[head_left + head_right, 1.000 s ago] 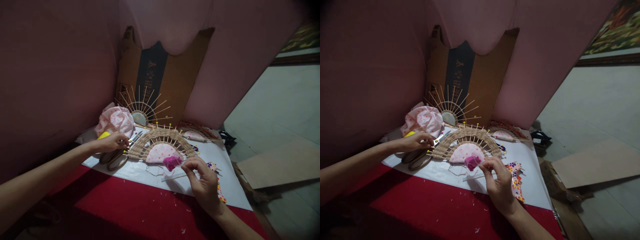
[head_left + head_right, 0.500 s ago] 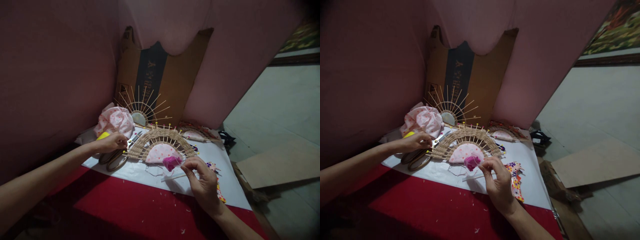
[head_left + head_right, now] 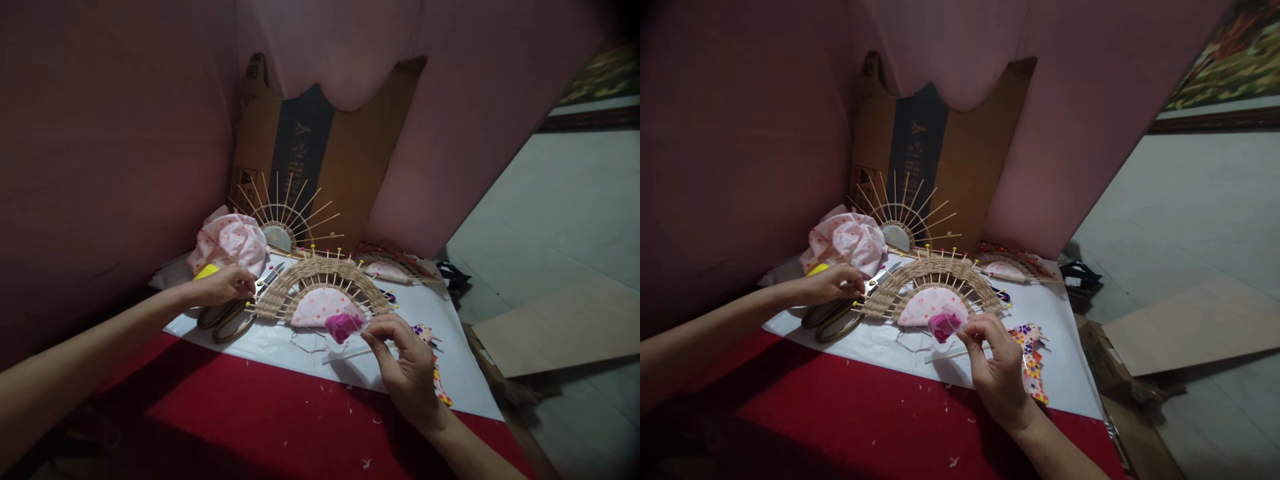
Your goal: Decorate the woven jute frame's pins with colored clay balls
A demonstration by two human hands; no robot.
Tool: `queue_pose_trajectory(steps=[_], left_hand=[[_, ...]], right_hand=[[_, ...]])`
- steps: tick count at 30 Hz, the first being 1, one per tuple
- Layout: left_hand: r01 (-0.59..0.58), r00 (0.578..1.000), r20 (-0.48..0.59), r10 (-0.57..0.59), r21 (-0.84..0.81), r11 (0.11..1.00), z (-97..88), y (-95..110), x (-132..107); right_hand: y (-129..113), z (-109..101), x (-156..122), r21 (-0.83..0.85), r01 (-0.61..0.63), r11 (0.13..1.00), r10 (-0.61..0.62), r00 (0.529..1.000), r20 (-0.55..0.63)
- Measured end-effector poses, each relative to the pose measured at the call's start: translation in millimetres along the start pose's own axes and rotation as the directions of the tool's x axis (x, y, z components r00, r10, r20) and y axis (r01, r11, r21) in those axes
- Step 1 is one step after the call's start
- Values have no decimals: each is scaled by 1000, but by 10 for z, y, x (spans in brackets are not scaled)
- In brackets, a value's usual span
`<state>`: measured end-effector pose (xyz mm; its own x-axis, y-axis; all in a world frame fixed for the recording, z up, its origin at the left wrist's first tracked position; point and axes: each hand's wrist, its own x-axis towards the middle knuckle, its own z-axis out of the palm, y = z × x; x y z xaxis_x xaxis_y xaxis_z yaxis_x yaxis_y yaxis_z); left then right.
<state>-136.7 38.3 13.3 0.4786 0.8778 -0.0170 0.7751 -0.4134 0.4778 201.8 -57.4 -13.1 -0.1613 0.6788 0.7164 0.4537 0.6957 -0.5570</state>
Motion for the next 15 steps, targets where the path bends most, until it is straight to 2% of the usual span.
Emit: queue_pose_trajectory(steps=[15], left_hand=[[-2, 999, -34, 4, 55, 998, -13, 83, -38]], right_hand=[[13, -9, -13, 3, -2, 1000, 2, 1000, 1]])
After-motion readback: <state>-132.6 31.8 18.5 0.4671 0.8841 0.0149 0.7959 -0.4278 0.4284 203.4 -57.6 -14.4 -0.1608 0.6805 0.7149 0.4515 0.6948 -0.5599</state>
